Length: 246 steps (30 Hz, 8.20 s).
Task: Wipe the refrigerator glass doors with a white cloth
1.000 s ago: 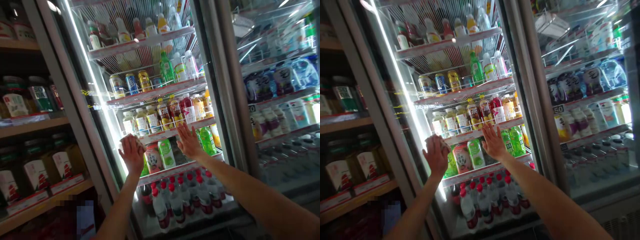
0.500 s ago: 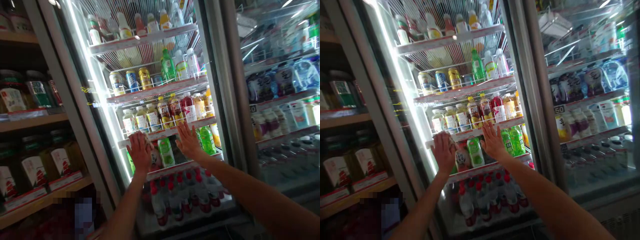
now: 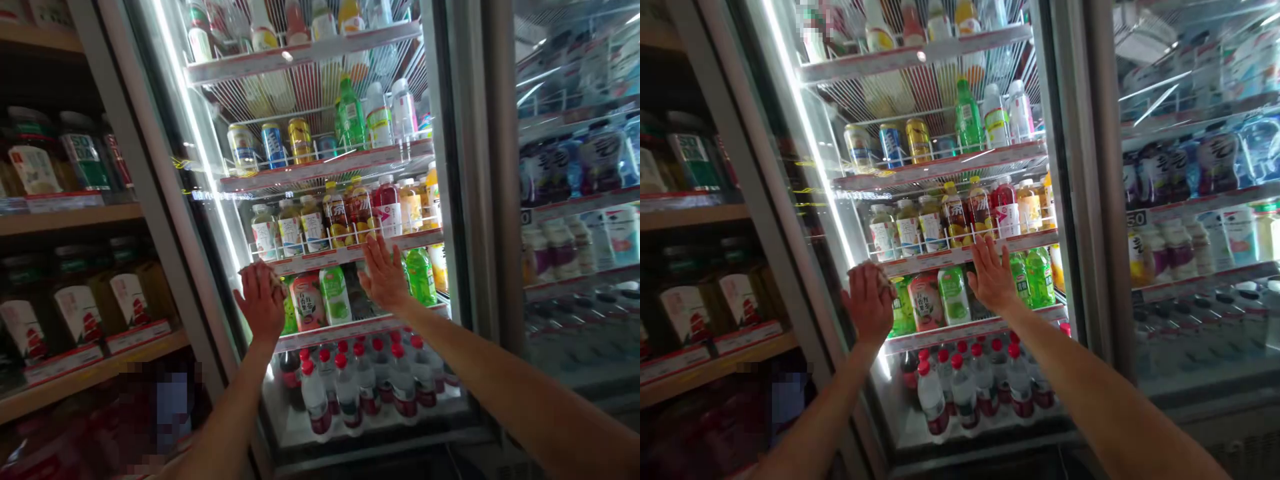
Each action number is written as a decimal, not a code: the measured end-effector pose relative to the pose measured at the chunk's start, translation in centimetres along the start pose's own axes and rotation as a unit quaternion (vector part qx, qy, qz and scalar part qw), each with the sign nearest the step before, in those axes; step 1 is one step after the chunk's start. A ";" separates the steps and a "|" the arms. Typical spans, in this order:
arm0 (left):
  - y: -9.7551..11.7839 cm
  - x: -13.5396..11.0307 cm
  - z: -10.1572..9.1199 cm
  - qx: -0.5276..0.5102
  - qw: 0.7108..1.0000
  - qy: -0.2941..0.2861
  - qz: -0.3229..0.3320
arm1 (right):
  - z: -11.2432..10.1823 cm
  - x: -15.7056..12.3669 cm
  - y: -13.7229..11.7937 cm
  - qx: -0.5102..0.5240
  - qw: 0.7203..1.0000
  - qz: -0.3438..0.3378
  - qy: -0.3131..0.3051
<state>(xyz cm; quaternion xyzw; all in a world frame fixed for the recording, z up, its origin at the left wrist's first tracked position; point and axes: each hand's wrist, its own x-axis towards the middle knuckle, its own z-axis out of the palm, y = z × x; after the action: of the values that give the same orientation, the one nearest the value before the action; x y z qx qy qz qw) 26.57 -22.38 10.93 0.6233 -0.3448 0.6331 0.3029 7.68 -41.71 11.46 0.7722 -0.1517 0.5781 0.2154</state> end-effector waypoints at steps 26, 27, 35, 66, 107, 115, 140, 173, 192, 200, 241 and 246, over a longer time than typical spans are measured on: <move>7.6 2.2 2.0 -0.073 0.975 -0.034 0.208 | -0.2 0.0 0.4 -0.014 1.000 -0.012 0.002; 6.4 2.3 1.7 -0.068 0.978 -0.026 0.195 | -0.2 0.0 0.4 -0.012 1.000 -0.014 0.001; 4.4 3.3 0.9 -0.045 0.998 -0.014 0.049 | 0.2 0.0 -0.1 -0.006 1.000 0.003 0.001; 1.3 1.0 -0.1 -0.036 0.999 -0.020 -0.017 | -0.1 -0.1 -0.3 -0.011 1.000 0.002 0.003; 0.5 -1.5 -0.1 -0.036 0.995 -0.017 0.086 | -0.2 -0.1 0.4 -0.012 1.000 -0.012 -0.003; 1.4 -0.1 0.1 -0.040 0.999 -0.010 -0.010 | 0.1 -0.2 0.0 -0.010 1.000 -0.005 0.012; 2.5 2.7 0.6 -0.045 0.997 -0.030 0.056 | -0.1 -0.1 0.4 -0.007 1.000 -0.011 -0.015; 0.5 5.9 -0.6 -0.027 0.998 -0.021 -0.059 | -0.1 -0.2 0.3 -0.012 1.000 -0.012 -0.011; 2.0 7.5 0.2 -0.031 0.997 0.005 -0.067 | -0.2 -0.2 0.0 -0.015 1.000 -0.012 0.006; 9.0 5.1 1.8 -0.060 0.983 -0.045 0.167 | 0.0 -0.3 0.3 -0.023 0.999 -0.026 0.022; 1.7 9.8 1.0 0.019 1.000 0.018 -0.014 | -1.0 2.4 1.2 0.017 0.996 -0.052 0.066; 6.9 9.4 2.4 -0.001 0.993 -0.009 0.114 | 0.2 4.0 1.5 0.023 0.994 -0.069 0.081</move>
<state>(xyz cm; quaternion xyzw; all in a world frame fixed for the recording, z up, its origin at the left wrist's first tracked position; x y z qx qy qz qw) 21.93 -28.77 19.90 0.5851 -0.4171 0.6577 0.2262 8.25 -43.09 15.49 0.7362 -0.0666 0.6262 0.2481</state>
